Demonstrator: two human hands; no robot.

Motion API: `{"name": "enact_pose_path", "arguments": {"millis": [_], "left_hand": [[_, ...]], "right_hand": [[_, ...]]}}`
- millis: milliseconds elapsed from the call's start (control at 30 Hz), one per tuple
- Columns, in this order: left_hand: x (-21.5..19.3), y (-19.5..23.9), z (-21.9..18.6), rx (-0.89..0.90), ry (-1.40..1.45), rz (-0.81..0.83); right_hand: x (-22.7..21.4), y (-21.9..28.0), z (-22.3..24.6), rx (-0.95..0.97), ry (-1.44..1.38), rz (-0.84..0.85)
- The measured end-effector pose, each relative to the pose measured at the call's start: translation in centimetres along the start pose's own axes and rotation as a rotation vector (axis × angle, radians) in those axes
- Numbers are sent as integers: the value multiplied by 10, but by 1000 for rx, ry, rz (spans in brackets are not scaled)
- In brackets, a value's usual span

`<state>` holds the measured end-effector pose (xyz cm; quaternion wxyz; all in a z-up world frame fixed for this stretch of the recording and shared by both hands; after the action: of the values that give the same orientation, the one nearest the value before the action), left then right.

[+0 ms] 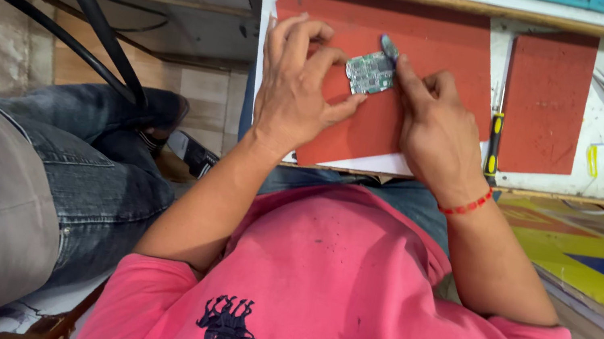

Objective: The person scrubs a small circuit board with a toothbrush on a red mat, then uses a handheld vacuum to remove debris from the board surface.

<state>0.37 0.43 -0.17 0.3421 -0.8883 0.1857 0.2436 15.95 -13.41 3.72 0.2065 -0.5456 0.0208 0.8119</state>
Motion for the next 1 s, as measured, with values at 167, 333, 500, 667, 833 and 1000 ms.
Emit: {"name": "enact_pose_path", "arguments": {"millis": [167, 333, 500, 667, 833, 1000], "left_hand": [[-3, -3, 6, -8, -17, 4], [-3, -5, 8, 11, -30, -13], [-1, 0, 3, 47, -27, -25], [-4, -1, 8, -19, 35, -11], [-1, -2, 10, 24, 14, -4], [0, 4, 7, 47, 1, 9]], "right_hand": [[-1, -12, 9, -36, -33, 24], [4, -9, -3, -94, -48, 27], [-10, 8, -4, -12, -14, 1], [-12, -8, 9, -14, -27, 111], [2, -3, -4, -75, -59, 121], [-5, 5, -5, -20, -33, 17]]}}
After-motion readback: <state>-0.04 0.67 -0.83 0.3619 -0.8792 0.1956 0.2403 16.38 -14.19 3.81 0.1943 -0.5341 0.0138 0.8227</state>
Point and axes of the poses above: each hand's wrist, its own y-axis away from the middle knuckle, its own x-axis out of the palm, z = x × y, the point moved 1 cm from there along -y, towards the middle knuckle, and after that the axes turned 13 degrees about -z, right-handed, at the moved point
